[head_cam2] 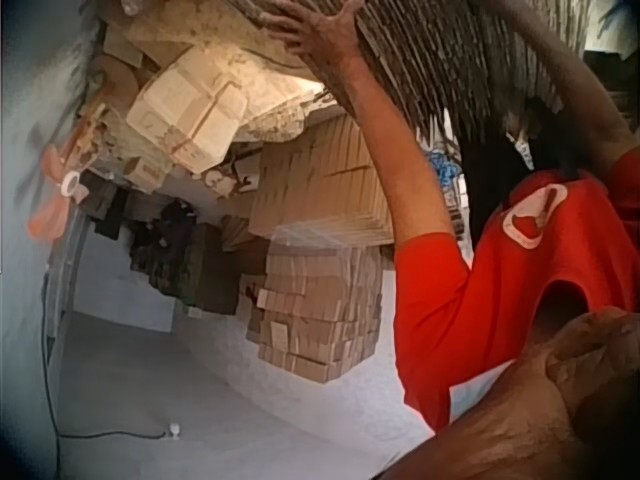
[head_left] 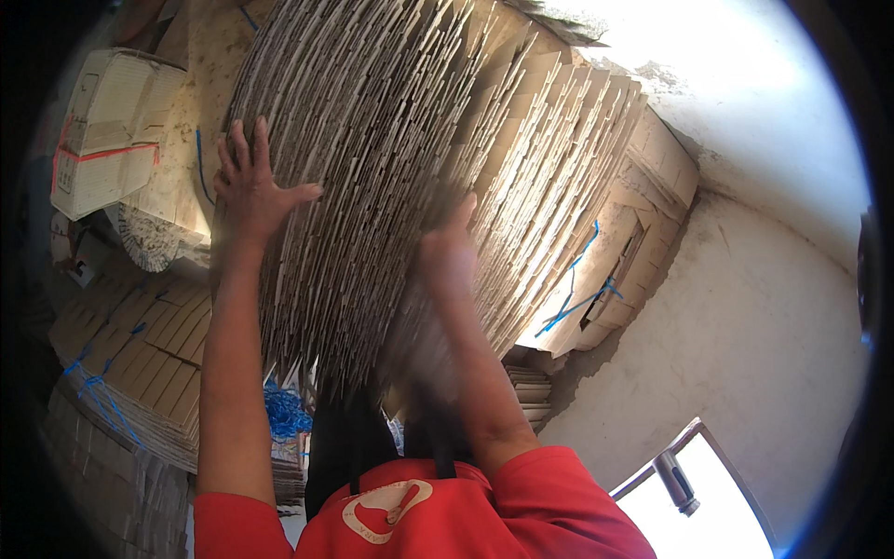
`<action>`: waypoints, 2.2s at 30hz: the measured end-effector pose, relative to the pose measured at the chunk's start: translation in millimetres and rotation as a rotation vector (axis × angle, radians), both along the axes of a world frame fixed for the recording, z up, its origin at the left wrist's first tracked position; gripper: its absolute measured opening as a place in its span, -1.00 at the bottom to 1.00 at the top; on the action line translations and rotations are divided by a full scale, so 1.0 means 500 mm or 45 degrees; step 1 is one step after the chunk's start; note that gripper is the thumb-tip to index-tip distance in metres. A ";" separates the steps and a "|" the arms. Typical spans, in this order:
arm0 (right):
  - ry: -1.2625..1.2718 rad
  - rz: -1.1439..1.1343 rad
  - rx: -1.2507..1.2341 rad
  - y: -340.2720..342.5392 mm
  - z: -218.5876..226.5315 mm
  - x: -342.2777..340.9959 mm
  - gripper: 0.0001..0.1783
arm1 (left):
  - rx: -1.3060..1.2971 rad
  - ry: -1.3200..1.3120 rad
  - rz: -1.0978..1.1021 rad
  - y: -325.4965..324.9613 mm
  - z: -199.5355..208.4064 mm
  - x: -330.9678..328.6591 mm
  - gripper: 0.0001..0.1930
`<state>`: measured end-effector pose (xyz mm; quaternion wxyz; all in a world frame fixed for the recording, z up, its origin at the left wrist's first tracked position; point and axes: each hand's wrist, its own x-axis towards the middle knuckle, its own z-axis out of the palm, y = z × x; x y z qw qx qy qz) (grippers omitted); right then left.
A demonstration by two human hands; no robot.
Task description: The person gathers flat cardboard pieces, aligns them into a stack, and secures the bundle with blue plastic straps. The person ties the straps by hand to hold the stack together.
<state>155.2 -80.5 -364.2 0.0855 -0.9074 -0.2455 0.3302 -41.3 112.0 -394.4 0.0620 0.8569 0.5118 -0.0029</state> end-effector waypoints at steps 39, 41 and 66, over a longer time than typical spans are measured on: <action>-0.485 -0.005 0.029 -0.120 -0.034 0.070 0.03 | 0.083 0.135 -0.049 -0.004 0.034 0.020 0.30; -0.544 0.083 -0.008 -0.109 -0.033 0.053 0.02 | 0.091 0.119 -0.043 -0.004 0.029 0.014 0.30; -0.019 0.075 0.330 -0.063 0.008 0.023 -0.01 | 0.081 0.087 -0.044 -0.004 0.012 0.007 0.33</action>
